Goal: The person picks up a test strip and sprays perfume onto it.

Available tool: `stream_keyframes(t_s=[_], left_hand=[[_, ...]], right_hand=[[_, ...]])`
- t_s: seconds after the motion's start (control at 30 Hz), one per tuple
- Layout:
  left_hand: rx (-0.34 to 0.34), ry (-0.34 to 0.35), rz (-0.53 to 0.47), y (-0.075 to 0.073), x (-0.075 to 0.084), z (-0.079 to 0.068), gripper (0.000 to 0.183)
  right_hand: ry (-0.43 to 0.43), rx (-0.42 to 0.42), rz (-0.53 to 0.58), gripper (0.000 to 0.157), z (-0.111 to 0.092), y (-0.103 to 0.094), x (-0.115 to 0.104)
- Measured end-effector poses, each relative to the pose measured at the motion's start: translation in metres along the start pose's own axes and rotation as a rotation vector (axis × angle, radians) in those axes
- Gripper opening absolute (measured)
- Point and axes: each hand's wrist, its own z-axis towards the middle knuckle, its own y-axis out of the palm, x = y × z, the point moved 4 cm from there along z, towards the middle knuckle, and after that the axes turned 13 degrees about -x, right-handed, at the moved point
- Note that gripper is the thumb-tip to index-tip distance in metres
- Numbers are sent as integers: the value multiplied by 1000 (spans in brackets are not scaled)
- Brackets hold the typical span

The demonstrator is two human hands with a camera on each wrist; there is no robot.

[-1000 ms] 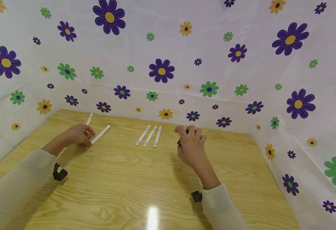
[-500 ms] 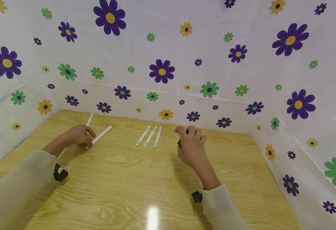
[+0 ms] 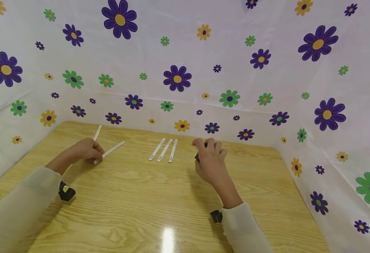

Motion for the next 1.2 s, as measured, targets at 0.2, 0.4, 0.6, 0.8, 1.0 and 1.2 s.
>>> stream_keyframes(t_s=[0.2,0.4,0.6,0.8,1.0,1.2], left_hand=[[11,42,22,-2,3,1,17],[34,78,29,0,7,4,15],[45,106,1,7,14,6,14],[42,143,-62,15,22,7,15],[42,173,-90,23,32,11,17],[36,193,-118,35,42,16,24]], right_hand=[[-1,1,-4,50,0,0,1],[-4,2,-3,50,0,0,1],[-2,8,-6,50,0,0,1],[2,4,-6,50,0,1,1],[10,-3,4,50,0,0,2],[15,-6,7,50,0,-1,2]])
